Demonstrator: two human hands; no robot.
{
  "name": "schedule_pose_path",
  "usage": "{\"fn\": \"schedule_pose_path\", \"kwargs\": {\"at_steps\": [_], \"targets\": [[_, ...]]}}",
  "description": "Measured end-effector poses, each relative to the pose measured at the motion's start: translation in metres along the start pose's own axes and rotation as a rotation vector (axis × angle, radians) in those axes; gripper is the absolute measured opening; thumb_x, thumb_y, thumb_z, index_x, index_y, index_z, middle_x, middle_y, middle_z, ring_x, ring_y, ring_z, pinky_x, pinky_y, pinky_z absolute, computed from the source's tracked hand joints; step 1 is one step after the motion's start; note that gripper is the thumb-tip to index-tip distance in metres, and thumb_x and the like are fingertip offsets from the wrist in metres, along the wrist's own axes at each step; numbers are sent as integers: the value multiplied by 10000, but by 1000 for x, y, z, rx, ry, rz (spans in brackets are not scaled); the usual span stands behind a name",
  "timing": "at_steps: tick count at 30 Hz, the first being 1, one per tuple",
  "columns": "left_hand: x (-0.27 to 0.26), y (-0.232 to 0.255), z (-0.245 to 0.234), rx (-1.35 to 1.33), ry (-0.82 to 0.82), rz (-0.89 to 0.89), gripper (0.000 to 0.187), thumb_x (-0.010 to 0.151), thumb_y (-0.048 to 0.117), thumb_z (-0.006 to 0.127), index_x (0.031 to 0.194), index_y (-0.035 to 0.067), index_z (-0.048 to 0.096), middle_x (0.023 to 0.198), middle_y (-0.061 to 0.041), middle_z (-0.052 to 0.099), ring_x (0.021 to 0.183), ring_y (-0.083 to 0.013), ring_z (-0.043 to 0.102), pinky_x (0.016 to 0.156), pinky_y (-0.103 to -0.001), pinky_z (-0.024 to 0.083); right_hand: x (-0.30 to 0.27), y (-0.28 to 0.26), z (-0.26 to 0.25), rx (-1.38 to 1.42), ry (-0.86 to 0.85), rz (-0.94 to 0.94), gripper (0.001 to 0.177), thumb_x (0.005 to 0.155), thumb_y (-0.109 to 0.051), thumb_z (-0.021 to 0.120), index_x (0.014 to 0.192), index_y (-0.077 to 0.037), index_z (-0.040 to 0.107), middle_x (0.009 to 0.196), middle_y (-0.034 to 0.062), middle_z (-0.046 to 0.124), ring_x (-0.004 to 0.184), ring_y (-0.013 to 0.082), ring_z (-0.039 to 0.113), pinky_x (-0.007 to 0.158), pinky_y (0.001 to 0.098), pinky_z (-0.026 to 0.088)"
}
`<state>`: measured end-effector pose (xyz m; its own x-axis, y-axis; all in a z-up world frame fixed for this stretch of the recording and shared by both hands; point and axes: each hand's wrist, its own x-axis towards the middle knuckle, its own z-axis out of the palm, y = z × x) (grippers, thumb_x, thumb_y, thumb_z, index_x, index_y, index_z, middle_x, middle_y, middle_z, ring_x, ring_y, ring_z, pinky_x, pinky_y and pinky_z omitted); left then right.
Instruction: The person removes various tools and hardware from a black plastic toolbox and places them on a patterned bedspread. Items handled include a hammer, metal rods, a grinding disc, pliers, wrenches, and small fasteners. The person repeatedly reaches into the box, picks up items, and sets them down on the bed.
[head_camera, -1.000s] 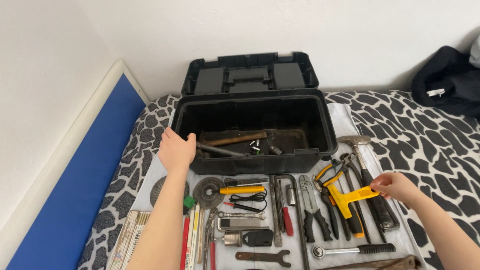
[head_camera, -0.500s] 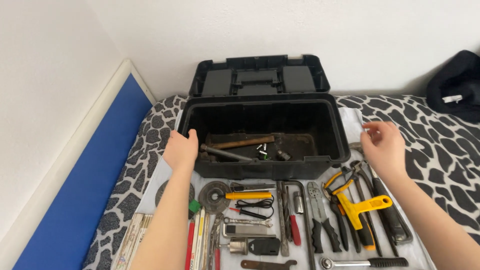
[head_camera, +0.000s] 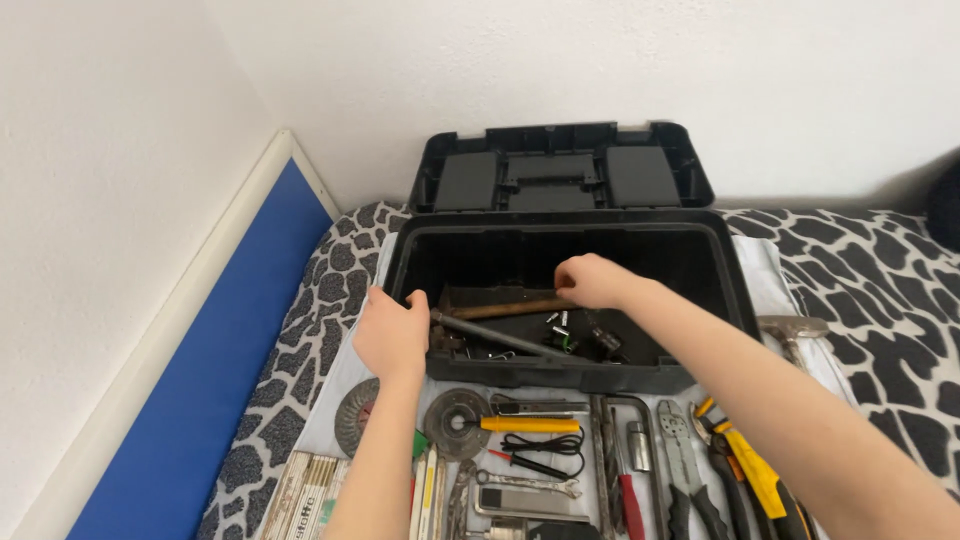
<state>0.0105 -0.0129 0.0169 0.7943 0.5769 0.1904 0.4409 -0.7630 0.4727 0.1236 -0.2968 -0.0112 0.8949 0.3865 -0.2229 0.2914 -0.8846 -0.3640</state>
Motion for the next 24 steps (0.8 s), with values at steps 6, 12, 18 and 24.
{"fn": "schedule_pose_path", "kwargs": {"at_steps": [6,12,18,24], "targets": [[8,-1,10,-12,22,-26,365,848,351,501,1044,72,632,868,-118,739,835,-338,753,696,-459,596,70,-36,71,-129,-201,-97,329,880,-360,737,1109,-129,783,1086,96,784,1092,310,726,901,440,595],[11,-3,17,-19,79,-28,330,829,327,517,1008,81,645,825,-121,730,802,-326,752,675,-453,603,98,-43,134,-250,-317,-190,441,891,-422,715,1120,-46,743,1105,196,750,1098,374,716,887,493,595],[12,-2,21,-14,115,-27,311,822,316,529,992,83,645,776,-99,711,744,-300,742,636,-424,606,94,-35,141,-154,-293,-122,451,844,-343,767,1137,-3,726,1123,229,731,1141,402,690,920,481,594],[13,-4,21,-18,124,-11,315,807,316,525,971,74,642,744,-98,699,709,-301,740,615,-432,606,95,-39,114,-114,-215,-73,365,789,-314,802,1051,-60,772,1059,193,749,1101,380,708,884,474,609]]}}
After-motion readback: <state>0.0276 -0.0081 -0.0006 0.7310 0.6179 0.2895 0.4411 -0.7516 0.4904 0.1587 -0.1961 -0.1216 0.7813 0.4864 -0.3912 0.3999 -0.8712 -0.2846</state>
